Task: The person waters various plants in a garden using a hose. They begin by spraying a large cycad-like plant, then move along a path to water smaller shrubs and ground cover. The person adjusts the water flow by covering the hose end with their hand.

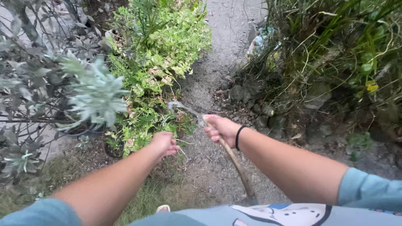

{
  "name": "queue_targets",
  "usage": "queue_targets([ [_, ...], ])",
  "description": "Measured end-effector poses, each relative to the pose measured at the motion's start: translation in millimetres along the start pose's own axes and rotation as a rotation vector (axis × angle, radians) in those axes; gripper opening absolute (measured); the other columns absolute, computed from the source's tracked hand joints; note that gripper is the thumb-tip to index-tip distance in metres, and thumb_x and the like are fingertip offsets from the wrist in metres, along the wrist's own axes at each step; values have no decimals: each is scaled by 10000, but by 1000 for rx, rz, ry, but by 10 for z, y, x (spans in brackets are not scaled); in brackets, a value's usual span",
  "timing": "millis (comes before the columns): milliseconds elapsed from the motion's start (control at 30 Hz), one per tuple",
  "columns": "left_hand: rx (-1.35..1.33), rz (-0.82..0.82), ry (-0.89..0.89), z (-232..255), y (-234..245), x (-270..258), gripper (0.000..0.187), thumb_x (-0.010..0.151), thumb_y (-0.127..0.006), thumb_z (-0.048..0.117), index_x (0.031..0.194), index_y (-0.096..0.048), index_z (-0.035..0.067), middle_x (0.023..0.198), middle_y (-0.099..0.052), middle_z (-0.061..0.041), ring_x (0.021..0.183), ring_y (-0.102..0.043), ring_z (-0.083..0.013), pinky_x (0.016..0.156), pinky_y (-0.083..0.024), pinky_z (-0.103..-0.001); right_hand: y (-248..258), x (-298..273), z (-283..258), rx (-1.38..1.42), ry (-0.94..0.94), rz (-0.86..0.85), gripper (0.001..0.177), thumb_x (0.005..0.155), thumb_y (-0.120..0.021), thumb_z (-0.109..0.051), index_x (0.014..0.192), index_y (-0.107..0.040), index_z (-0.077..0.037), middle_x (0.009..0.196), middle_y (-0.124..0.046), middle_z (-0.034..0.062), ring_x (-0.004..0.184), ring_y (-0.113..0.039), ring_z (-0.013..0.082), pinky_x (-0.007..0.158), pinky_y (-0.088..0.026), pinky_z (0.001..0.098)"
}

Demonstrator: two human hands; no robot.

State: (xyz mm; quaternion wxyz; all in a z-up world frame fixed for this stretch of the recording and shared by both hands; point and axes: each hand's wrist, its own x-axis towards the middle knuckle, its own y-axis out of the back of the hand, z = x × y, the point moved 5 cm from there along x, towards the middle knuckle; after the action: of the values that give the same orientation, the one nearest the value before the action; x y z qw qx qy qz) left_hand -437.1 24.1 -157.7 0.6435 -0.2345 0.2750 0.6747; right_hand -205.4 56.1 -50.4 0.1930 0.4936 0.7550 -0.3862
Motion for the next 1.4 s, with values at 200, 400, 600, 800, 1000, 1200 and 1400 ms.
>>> queue_targets([
  [200,-233,93,10,228,508,364,407,1077,-378,175,1394,-508,-46,1216,-653,-193,1004,-731,-280,816,-619,-369,-556,-115,37,-62,57,-95,184,1076,-459,-232,1256,-429,-207,722,-456,-39,474,-328,22,372,-312,166],
  [400,-278,102,-15,48,776,646,421,1084,-327,198,1454,-436,29,1234,-648,-193,1006,-721,-281,842,-629,-367,-866,-112,217,-110,-16,-158,174,1080,-435,-263,1243,-446,-203,726,-483,-38,468,-337,18,360,-298,161],
  [600,-247,115,121,-678,1262,594,423,1070,-382,151,1483,-317,92,1250,-640,-195,1017,-722,-305,870,-618,-436,-1005,93,544,-164,-89,-81,148,1071,-425,-234,1201,-491,-208,721,-479,-33,473,-341,31,367,-302,176],
  [800,-171,188,203,-1257,1938,613,390,1069,-421,316,1361,-528,81,1215,-675,-135,965,-712,-285,838,-555,-467,-1242,366,674,-223,-109,-48,84,1068,-469,-233,1140,-500,-202,734,-493,-21,471,-321,41,386,-284,189],
  [1000,-147,227,202,-1607,2496,523,325,1054,-444,215,1306,-587,67,1164,-718,-125,913,-729,-252,777,-568,-449,-1508,549,636,-284,-107,-14,112,1058,-459,-232,1134,-515,-170,717,-485,-21,462,-321,46,383,-291,199],
  [1200,-260,276,215,-1860,2509,163,301,1058,-444,225,1330,-548,150,1111,-699,-90,908,-716,-255,761,-539,-441,-1506,599,441,-272,-110,-31,93,1078,-460,-213,1068,-431,-125,702,-446,-29,459,-310,43,369,-311,198],
  [1400,-259,292,227,-1998,2312,-280,310,1055,-466,245,1338,-560,160,1065,-694,-60,864,-724,-222,727,-541,-416,-1220,738,658,-215,-168,45,87,1070,-440,-200,1107,-453,-123,708,-469,-4,458,-308,36,362,-297,187],
])
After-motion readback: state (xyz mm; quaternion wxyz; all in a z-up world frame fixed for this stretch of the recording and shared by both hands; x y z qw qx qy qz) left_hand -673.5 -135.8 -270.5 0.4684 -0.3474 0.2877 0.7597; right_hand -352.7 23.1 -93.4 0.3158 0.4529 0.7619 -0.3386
